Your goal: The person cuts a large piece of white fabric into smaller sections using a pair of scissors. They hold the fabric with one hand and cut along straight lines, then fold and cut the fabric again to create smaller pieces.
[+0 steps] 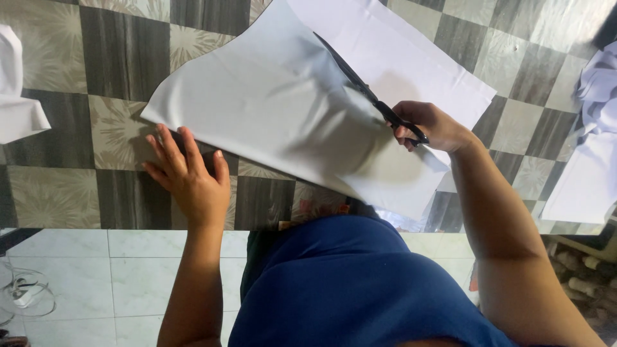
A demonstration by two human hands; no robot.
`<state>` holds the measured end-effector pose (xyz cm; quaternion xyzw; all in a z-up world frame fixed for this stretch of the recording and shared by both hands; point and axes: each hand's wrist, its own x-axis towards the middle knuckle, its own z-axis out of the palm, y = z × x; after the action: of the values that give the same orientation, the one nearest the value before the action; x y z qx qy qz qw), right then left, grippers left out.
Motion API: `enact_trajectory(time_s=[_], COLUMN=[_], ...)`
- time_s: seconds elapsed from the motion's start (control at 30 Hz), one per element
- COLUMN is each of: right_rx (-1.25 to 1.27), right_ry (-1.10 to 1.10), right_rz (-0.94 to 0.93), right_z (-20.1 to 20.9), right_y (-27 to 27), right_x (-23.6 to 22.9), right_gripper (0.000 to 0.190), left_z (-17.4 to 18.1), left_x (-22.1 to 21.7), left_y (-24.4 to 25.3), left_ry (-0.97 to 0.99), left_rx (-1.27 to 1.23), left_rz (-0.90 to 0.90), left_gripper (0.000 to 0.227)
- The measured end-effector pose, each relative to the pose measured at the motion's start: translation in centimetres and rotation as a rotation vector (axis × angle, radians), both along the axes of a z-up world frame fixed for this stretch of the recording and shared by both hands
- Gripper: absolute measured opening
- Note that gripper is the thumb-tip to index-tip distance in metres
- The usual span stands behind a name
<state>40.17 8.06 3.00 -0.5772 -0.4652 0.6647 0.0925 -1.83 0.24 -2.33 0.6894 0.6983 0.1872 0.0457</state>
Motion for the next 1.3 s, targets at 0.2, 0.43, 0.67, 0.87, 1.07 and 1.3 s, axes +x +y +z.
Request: enact_trajectory(time_s=[0.2,0.43,0.67,0.87,1.07,1.3], right_rx=[0.048,0.095,0.072,0.056,0.081,0.098], right_ry=[-0.003,-0.014,0.013,0.075,0.097,0.084], right_rz=[0.027,0.053,-0.008,-0.052,-0.06,-0.047], right_z=[0.3,0.8,0.7,0.9,0.5,-0.1], right_y=[-1.0,-1.3,-1.8,-1.1,-0.2,0.0], right_x=[-0.9,-2.0,-2.5,-3.6,-4.7,-4.9], right_gripper=[0.043,0.039,0.044,0.047,0.046,0.044], left_z=[0.0,-0.3,-0.2,-0.1,0.1,-0.1], left_x=[0.0,-0.1,0.0,-0.1,0.0,0.0], left_y=[0.0,0.0,0.0,-0.1,0.0,-0.1], left_ry=[-0.004,-0.009,-0.027,-0.024,-0.016,-0.021], left_rx=[-0.006,0.005,0.002,-0.008,-0.02,-0.025], left_rz=[-0.002,-0.009,0.001,0.0,0.005,0.009], left_gripper=[0.064,0.062,0.062,0.062,0.062,0.06])
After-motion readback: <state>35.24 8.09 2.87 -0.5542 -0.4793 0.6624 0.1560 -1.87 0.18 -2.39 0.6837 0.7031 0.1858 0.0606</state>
